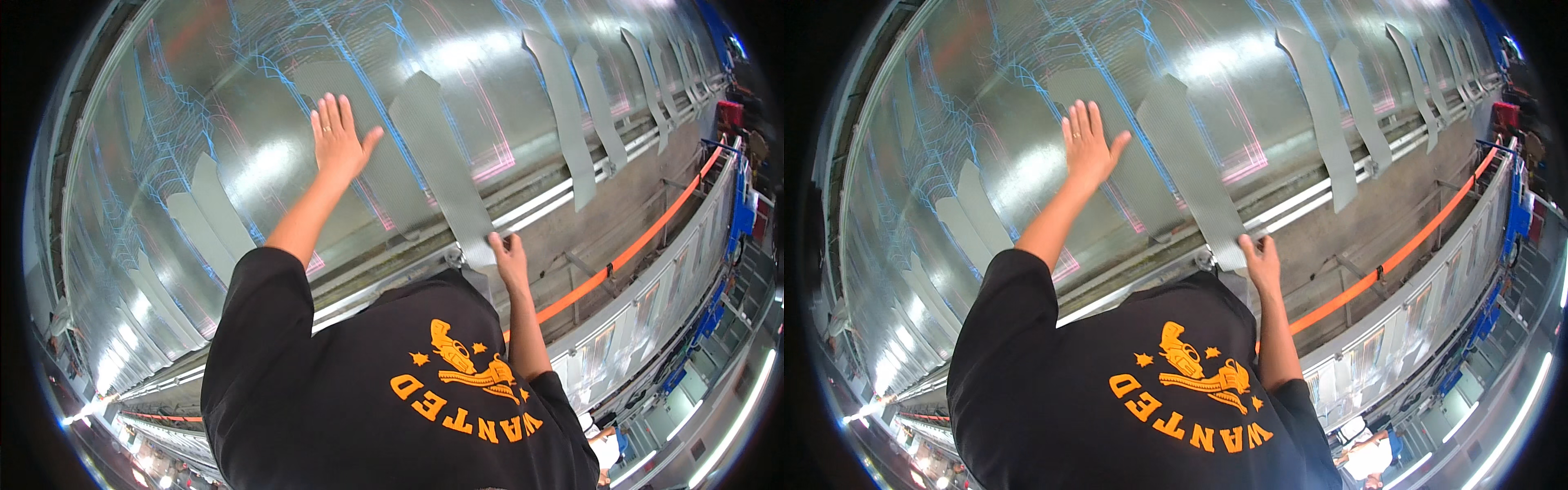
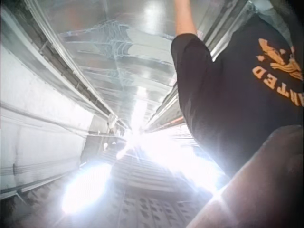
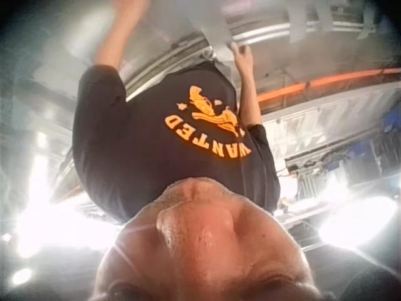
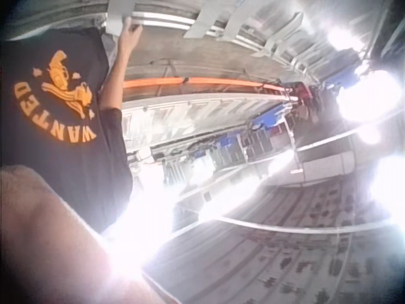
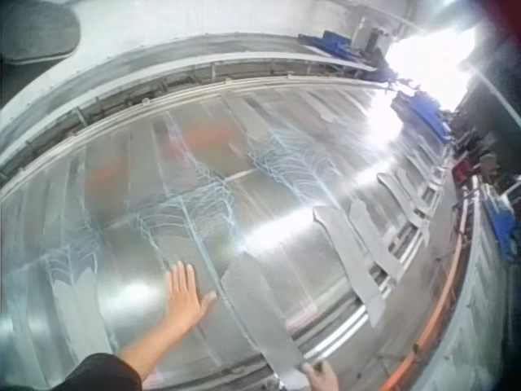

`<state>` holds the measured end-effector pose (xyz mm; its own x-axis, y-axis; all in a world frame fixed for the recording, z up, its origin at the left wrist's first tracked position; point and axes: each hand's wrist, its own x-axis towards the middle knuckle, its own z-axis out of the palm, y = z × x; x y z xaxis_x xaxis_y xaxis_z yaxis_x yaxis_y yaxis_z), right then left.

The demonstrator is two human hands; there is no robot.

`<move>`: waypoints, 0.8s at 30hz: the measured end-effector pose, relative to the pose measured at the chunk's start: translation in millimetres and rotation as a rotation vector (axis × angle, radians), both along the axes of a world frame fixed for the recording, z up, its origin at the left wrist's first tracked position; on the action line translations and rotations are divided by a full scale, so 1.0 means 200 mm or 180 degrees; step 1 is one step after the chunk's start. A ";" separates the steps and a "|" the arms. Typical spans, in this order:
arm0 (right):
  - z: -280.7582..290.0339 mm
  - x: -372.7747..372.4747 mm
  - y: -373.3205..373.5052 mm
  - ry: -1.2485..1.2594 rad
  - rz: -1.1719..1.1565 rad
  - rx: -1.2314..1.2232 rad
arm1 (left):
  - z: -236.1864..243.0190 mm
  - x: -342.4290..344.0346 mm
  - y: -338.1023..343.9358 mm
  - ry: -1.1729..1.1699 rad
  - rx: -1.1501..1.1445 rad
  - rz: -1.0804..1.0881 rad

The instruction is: The person repeatedly places and smooths a gray textured sheet onto a large, curved, transparent surface marked with blue and red lines. The person aligns the sheet with the markings and presses it down with both hands to ensure adhesion, repeating this process for multiple sections of the surface.

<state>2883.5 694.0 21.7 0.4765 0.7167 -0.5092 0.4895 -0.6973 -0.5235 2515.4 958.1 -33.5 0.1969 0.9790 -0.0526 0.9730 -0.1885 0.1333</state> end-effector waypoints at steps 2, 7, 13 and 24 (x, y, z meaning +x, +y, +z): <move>0.03 -0.04 -0.01 0.0492 0.0121 0.0074 | 0.05 0.08 -0.27 -0.0208 -0.0169 -0.0398; 0.28 0.02 0.04 0.1767 0.0134 -0.0493 | 0.15 0.28 -0.77 -0.0196 -0.0839 -0.0627; 0.57 0.06 0.16 0.3214 -0.0128 -0.0450 | 0.22 0.39 -0.81 0.0255 -0.0718 -0.0522; 0.68 -0.02 0.34 0.4024 0.1172 -0.0421 | 0.54 0.59 -0.95 -0.4243 -0.2865 0.2310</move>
